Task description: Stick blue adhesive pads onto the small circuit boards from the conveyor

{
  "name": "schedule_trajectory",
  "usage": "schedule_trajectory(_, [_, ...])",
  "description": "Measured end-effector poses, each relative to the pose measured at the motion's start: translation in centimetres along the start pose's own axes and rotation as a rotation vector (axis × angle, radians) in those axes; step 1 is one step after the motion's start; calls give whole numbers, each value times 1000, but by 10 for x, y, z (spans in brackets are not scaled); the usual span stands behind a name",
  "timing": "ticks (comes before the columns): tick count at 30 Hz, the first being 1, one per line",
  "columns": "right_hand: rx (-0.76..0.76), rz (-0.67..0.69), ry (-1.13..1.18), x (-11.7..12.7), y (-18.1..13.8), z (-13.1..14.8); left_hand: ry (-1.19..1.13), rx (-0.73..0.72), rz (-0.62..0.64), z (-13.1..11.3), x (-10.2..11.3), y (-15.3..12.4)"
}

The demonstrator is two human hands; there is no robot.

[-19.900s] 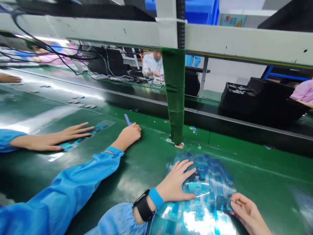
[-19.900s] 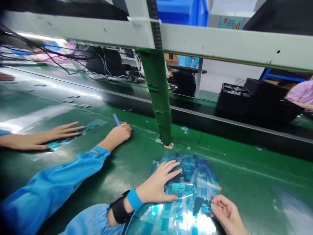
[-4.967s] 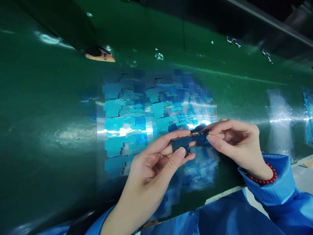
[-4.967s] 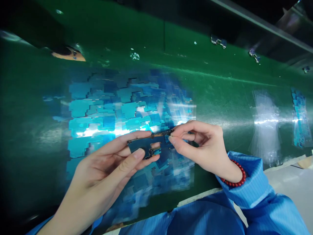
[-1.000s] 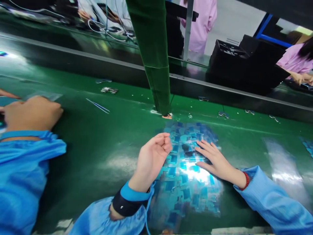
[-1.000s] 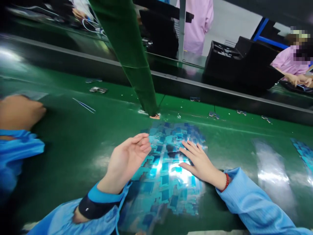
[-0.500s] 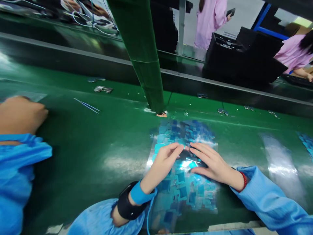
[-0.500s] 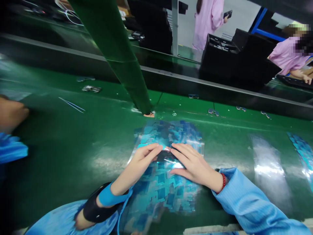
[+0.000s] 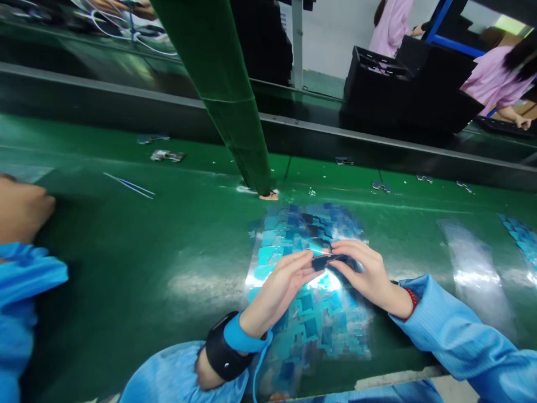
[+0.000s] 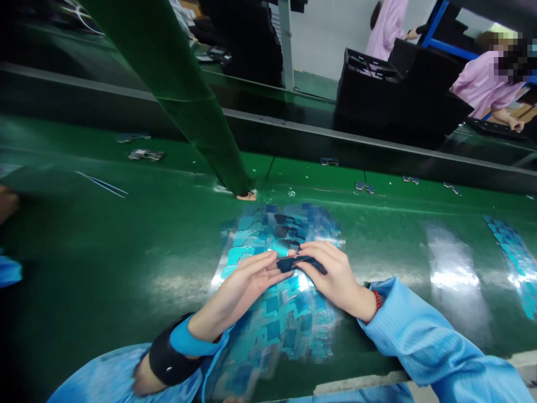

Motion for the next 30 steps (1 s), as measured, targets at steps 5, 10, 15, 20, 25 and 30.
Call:
schedule_trajectory(5, [196,-58,-120,5,-5,6,12,10,48,-1,-3,1])
schedule_trajectory(10, [-107,105,292,24,3,31,307,-83,4,-4,0,2])
schedule_trajectory(15, [-639,235,640,31,9,26,1051,-638,-142,-21,-4,-16])
schedule_trajectory(20, [-656,225,681,26,8,24,1174,-704,92,-25,-26,-42])
schedule_trajectory(25, [-630,213,670,29,7,25,1102,-630,121,-24,-32,-55])
schedule_trajectory(30, [-680,215,698,33,5,19,981,-566,82,-29,-28,-58])
Point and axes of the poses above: each hand's wrist, its own y-axis towards the middle knuckle, its own x-axis out of the back of the hand, z = x × y, the point moved 2 cm from there along y, towards the middle knuckle, and after that the axes turned 12 degrees about -y, right-handed, at the moved point
